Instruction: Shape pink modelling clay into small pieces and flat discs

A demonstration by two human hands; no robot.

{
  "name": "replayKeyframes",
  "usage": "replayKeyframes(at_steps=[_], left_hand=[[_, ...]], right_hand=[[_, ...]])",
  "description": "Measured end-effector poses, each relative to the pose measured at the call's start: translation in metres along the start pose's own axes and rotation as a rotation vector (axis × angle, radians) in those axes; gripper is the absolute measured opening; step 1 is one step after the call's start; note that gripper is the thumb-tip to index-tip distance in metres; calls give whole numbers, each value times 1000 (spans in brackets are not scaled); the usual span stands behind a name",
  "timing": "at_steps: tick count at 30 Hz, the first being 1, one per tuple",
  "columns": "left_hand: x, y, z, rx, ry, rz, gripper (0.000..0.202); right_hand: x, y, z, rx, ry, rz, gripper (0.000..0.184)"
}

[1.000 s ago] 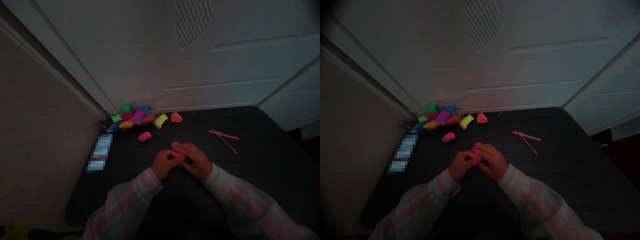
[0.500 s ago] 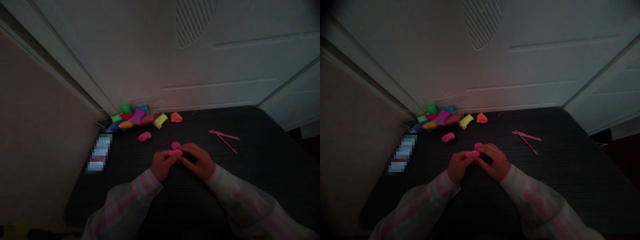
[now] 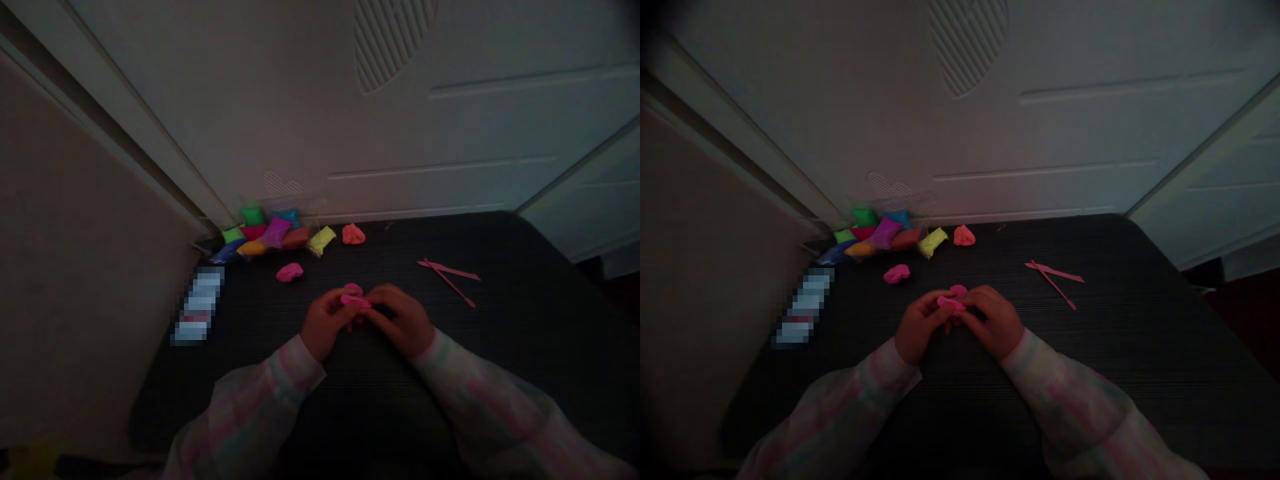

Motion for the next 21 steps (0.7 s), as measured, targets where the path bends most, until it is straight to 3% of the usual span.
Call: replayKeyframes(at_steps=[7, 14, 21], left_hand=[[-4, -2, -4, 14, 95, -17, 21], [-7, -5, -11, 56, 45, -37, 24], [-2, -4, -5, 5, 117, -16, 26]], right_hand=[[3, 0, 6, -33, -6, 22, 7], [0, -1, 13, -65, -19, 6, 14], [-2, 0, 15, -76, -26, -1, 22]])
Point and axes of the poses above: each hand's wrist, its own y-axis away from the middle knuckle, its own z-axis out of the palm, x = y × z, the point moved 10 cm from there along -y, towards the middle knuckle, and after that the axes turned 2 degrees about -z, right-handed, at the moved point
